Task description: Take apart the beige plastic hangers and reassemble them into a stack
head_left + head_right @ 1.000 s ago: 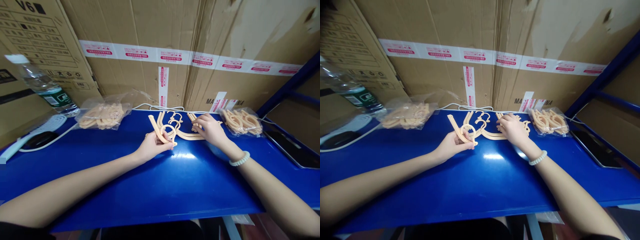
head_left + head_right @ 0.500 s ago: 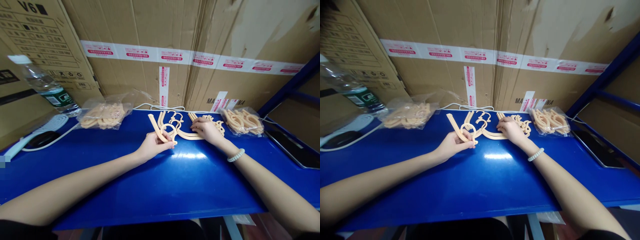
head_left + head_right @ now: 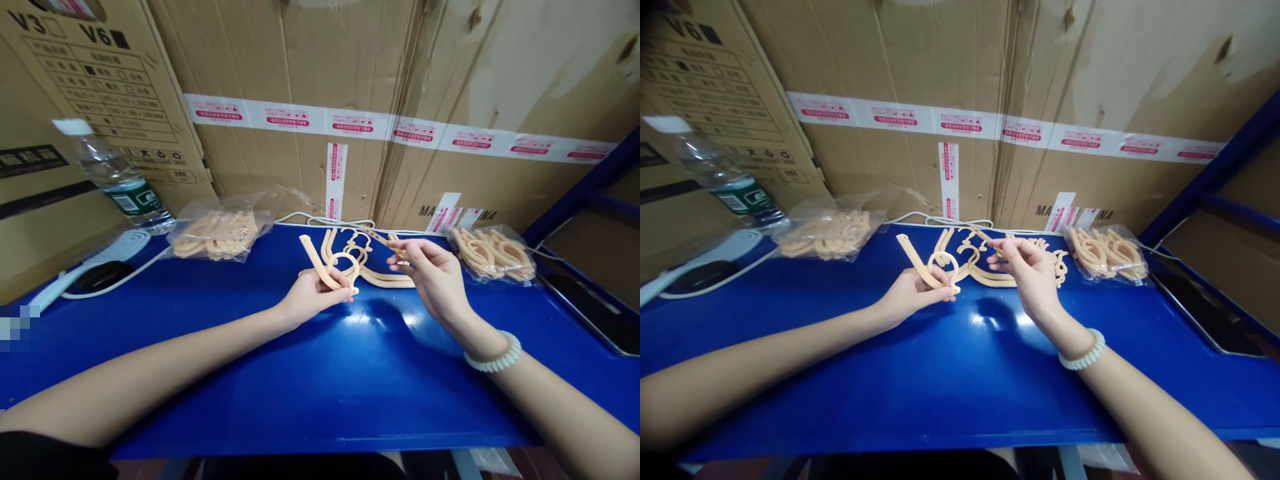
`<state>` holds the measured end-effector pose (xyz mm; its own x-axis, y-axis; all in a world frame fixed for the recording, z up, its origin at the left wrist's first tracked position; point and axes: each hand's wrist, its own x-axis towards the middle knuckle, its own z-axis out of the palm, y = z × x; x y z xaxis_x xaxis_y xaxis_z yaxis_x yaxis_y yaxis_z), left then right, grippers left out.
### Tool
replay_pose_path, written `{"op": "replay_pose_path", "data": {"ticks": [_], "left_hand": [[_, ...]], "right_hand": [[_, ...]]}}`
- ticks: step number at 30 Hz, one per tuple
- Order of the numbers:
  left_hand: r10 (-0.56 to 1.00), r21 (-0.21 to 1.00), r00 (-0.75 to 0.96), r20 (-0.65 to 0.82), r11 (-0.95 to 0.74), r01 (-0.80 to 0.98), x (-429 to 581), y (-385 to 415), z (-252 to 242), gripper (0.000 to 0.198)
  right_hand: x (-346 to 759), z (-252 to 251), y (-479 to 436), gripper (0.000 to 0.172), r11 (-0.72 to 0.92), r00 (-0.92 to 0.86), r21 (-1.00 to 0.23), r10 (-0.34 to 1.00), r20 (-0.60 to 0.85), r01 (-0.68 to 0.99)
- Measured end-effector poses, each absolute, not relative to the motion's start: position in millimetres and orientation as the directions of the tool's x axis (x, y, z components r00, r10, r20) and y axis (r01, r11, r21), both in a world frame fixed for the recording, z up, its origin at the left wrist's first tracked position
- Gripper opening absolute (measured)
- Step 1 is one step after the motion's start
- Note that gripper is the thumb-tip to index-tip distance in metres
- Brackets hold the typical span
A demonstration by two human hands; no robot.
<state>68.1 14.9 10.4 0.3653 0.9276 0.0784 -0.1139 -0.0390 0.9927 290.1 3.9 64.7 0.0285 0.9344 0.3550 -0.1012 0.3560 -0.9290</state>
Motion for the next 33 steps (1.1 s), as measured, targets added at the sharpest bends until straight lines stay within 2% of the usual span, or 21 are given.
{"op": "replay_pose_path", "data": {"ticks": [7,11,14,16,20,25,33], "left_hand": [[0.922,0.991,0.375,0.096,-0.054,-0.12,67,15,9,0.019],[0.918,0.993,0.385,0.093,-0.058,-0.102,66,16,9,0.018],[0.918,0.993,0.384,0.096,-0.059,-0.107,65,18,6,0.022],[0.92,0.99,0.38,0.096,-0.05,-0.13,64,19,3,0.026],[0.924,0.986,0.372,0.088,-0.029,-0.162,64,21,1,0.029],[0.898,0.984,0.418,0.136,-0.075,-0.16,63,20,4,0.02],[0.835,0.975,0.505,0.216,-0.16,-0.152,57,21,0,0.017]], "right_hand": [[287,55,0,0.033,0.122,0.032,-0.962,0.993,0.118,-0.245],[286,45,0,0.054,0.094,0.069,-0.961,0.994,0.079,-0.26],[284,41,0,0.067,0.045,0.029,-0.953,0.999,0.038,-0.299],[282,39,-1,0.061,-0.009,-0.058,-0.952,0.998,0.01,-0.307],[278,35,-3,0.039,-0.043,-0.184,-0.977,0.983,-0.004,-0.209],[276,32,-4,0.039,0.018,-0.19,-0.992,0.981,0.042,-0.127],[274,41,-7,0.025,0.078,-0.397,-0.993,0.912,0.106,-0.086]]}}
